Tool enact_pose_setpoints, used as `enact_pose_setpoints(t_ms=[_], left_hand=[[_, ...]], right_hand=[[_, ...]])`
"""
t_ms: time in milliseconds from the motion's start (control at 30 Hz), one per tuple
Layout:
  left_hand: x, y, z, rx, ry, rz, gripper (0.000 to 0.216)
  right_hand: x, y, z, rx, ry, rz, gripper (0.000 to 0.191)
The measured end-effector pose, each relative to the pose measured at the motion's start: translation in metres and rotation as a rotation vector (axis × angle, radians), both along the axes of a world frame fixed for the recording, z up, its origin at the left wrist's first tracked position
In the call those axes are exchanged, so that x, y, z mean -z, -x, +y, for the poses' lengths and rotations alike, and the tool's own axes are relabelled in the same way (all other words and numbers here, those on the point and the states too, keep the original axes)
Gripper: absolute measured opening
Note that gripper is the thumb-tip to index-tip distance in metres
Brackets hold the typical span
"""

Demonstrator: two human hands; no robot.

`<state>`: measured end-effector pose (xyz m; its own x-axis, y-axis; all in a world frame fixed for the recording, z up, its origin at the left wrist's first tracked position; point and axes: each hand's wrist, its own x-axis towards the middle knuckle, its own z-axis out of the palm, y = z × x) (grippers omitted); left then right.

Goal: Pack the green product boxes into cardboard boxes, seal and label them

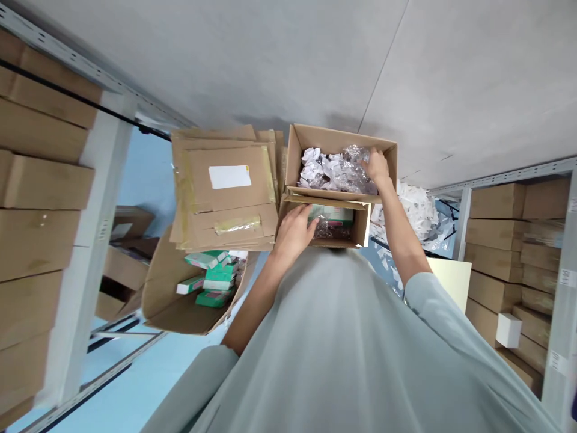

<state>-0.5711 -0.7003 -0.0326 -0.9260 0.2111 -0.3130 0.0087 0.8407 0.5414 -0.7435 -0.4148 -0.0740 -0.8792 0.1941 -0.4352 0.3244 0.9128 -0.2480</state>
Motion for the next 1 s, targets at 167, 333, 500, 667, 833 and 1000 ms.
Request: enact_pose_setpoints(t_ms=[167,333,500,667,833,1000], left_hand=[[-0.019,-0.002,-0.007,-0.047,-0.085,0.033,0.041],[-0.041,-0.005,-0.003,-0.099,-0.257,0.142,0.056],[-0.065,0.011,0.023,-0.005,-0.476,0.255,0.097],[-0.057,0.031,0.041,0.088,-0.678,0.198,0.112],[-0.023,0.042,0.034,0.059,-0.735,0.107,0.124],[0.009,0.077,0.033,-0.068,-0.511,0.153,0.099]], right_hand=[[0.004,-0.009,0.004,-0.023,-0.008,0.137,0.038],[-0.043,-0.069,0.008,-0.005,0.175,0.567,0.047],[-0.098,-0.135,-0.014,-0.006,0.436,0.752,0.038],[-0.121,-0.169,-0.042,-0.039,0.815,0.696,0.026],[-0.105,-0.174,-0.045,0.168,0.969,0.585,0.04],[-0.091,-0.173,-0.036,0.31,0.979,0.552,0.047]])
